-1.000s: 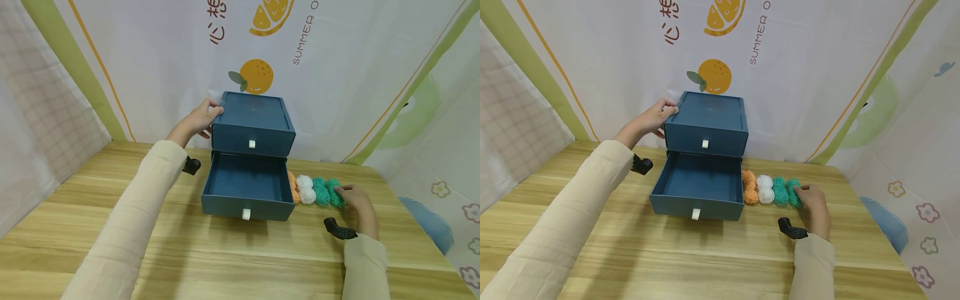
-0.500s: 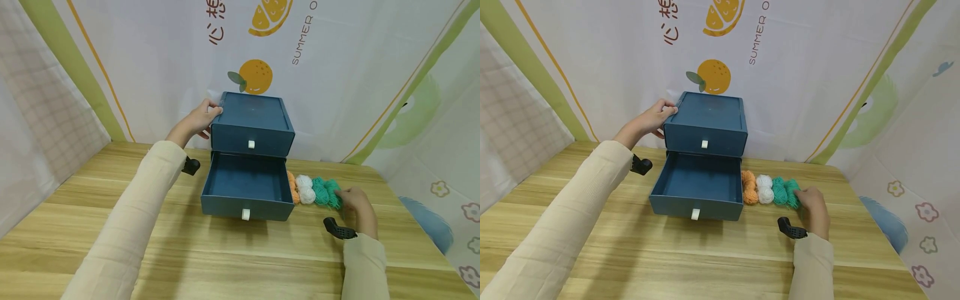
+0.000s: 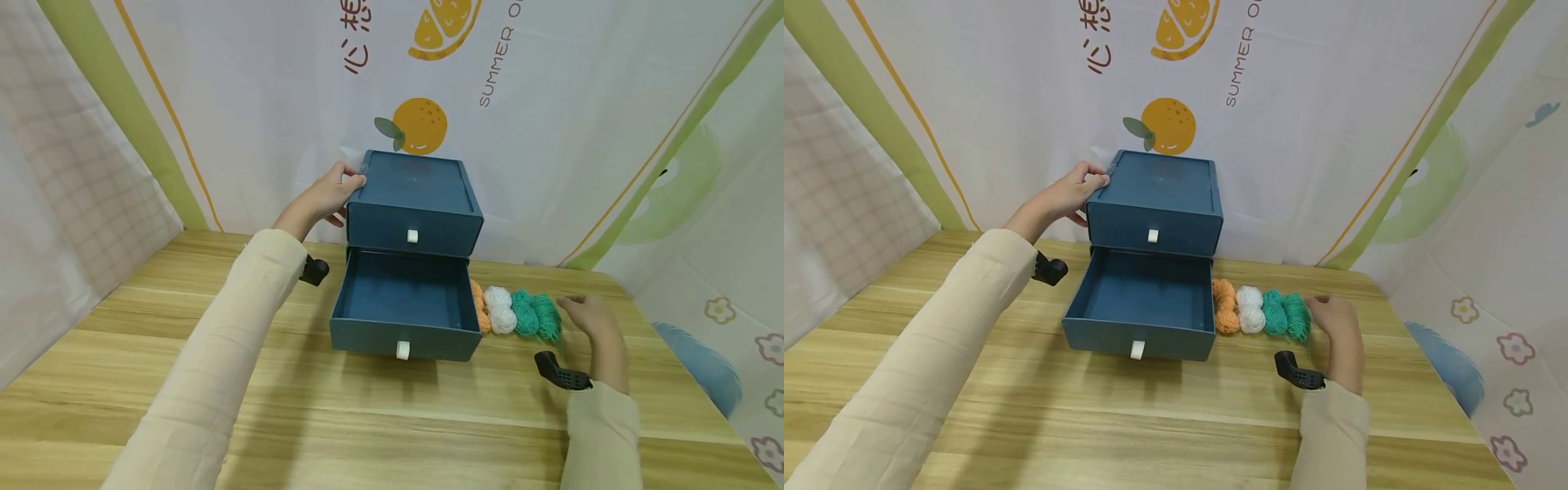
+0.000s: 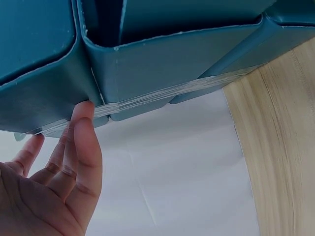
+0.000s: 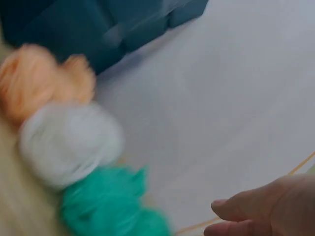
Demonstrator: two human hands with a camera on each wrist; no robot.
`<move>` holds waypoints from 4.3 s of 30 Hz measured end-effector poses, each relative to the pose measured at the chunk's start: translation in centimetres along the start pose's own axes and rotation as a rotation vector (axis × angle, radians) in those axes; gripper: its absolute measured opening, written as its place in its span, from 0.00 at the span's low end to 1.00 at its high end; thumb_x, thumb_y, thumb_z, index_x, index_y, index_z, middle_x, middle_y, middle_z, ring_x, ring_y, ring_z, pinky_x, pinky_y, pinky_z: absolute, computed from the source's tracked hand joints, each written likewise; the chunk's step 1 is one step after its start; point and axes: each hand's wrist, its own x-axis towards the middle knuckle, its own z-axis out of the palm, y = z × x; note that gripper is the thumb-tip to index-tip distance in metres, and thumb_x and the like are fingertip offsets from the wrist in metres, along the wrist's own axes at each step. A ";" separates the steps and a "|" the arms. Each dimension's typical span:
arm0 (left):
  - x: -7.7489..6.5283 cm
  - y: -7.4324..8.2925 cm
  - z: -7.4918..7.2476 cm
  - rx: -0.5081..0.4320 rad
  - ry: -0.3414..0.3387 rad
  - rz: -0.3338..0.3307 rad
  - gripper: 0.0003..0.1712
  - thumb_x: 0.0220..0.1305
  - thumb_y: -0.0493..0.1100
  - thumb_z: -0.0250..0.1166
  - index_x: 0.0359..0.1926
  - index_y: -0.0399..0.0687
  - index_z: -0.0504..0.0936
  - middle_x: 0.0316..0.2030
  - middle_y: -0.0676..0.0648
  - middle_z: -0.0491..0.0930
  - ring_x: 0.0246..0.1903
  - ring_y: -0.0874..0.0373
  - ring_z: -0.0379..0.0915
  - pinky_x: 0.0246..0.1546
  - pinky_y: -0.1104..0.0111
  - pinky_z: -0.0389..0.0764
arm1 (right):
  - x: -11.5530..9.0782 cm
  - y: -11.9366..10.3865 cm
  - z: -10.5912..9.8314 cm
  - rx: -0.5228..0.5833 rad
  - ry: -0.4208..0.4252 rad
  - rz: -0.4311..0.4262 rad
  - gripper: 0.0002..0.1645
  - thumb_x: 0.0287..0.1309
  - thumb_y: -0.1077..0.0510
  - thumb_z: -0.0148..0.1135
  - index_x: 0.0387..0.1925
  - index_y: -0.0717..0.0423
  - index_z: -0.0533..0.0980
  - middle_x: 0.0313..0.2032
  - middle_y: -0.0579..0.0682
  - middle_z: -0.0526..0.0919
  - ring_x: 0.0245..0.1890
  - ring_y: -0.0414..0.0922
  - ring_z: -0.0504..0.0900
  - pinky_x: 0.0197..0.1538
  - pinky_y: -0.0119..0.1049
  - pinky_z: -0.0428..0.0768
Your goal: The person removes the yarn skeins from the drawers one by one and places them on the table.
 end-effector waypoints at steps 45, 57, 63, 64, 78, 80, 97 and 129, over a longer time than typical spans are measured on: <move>0.1 0.0 0.1 0.001 0.004 -0.003 0.28 0.71 0.58 0.39 0.65 0.51 0.51 0.53 0.37 0.70 0.33 0.49 0.74 0.36 0.59 0.79 | -12.0 -18.2 7.8 -0.321 -0.446 -0.726 0.17 0.58 0.67 0.53 0.46 0.50 0.79 0.26 0.41 0.78 0.17 0.35 0.65 0.23 0.26 0.62; 0.1 0.0 0.0 0.000 0.010 -0.008 0.27 0.72 0.58 0.39 0.65 0.51 0.52 0.55 0.37 0.69 0.37 0.45 0.75 0.36 0.59 0.79 | -11.3 -18.2 8.1 -0.297 -0.409 -0.763 0.16 0.60 0.68 0.51 0.42 0.51 0.81 0.24 0.40 0.78 0.18 0.35 0.65 0.23 0.26 0.65; 0.0 0.0 0.1 0.001 0.010 -0.005 0.28 0.71 0.58 0.39 0.65 0.51 0.52 0.54 0.37 0.70 0.35 0.47 0.75 0.36 0.59 0.79 | -11.1 -18.1 8.1 -0.284 -0.397 -0.769 0.13 0.61 0.66 0.53 0.42 0.52 0.81 0.23 0.40 0.78 0.16 0.35 0.64 0.22 0.26 0.65; 0.0 0.0 0.1 0.001 0.010 -0.005 0.28 0.71 0.58 0.39 0.65 0.51 0.52 0.54 0.37 0.70 0.34 0.47 0.75 0.37 0.59 0.79 | -11.0 -18.1 8.1 -0.283 -0.395 -0.772 0.13 0.62 0.65 0.53 0.42 0.52 0.81 0.22 0.40 0.77 0.15 0.35 0.64 0.22 0.26 0.64; 0.1 0.0 0.1 -0.002 0.005 -0.004 0.28 0.71 0.58 0.39 0.65 0.50 0.51 0.57 0.36 0.68 0.39 0.44 0.75 0.37 0.58 0.79 | -9.6 -17.8 8.2 -0.227 -0.401 -0.785 0.11 0.63 0.64 0.54 0.43 0.54 0.80 0.30 0.43 0.83 0.25 0.34 0.76 0.30 0.27 0.75; 0.1 0.0 0.1 -0.004 0.006 -0.004 0.28 0.71 0.58 0.39 0.65 0.51 0.51 0.57 0.36 0.68 0.39 0.43 0.75 0.37 0.58 0.79 | -9.5 -17.8 8.2 -0.228 -0.396 -0.785 0.12 0.63 0.64 0.53 0.44 0.54 0.79 0.30 0.43 0.83 0.25 0.33 0.76 0.29 0.27 0.75; 0.2 0.0 0.2 -0.004 -0.001 -0.004 0.29 0.71 0.58 0.38 0.66 0.50 0.51 0.57 0.35 0.68 0.38 0.44 0.75 0.38 0.57 0.79 | -7.8 -17.4 8.8 -0.199 -0.313 -0.783 0.12 0.61 0.64 0.56 0.46 0.56 0.78 0.29 0.43 0.84 0.28 0.34 0.79 0.31 0.26 0.76; 0.1 -0.1 0.2 -0.004 0.002 -0.005 0.28 0.71 0.58 0.39 0.65 0.50 0.52 0.56 0.36 0.69 0.37 0.45 0.75 0.39 0.55 0.80 | -2.9 -15.8 11.6 -0.080 -0.093 -0.841 0.23 0.64 0.65 0.52 0.61 0.58 0.64 0.47 0.56 0.75 0.42 0.47 0.72 0.41 0.38 0.72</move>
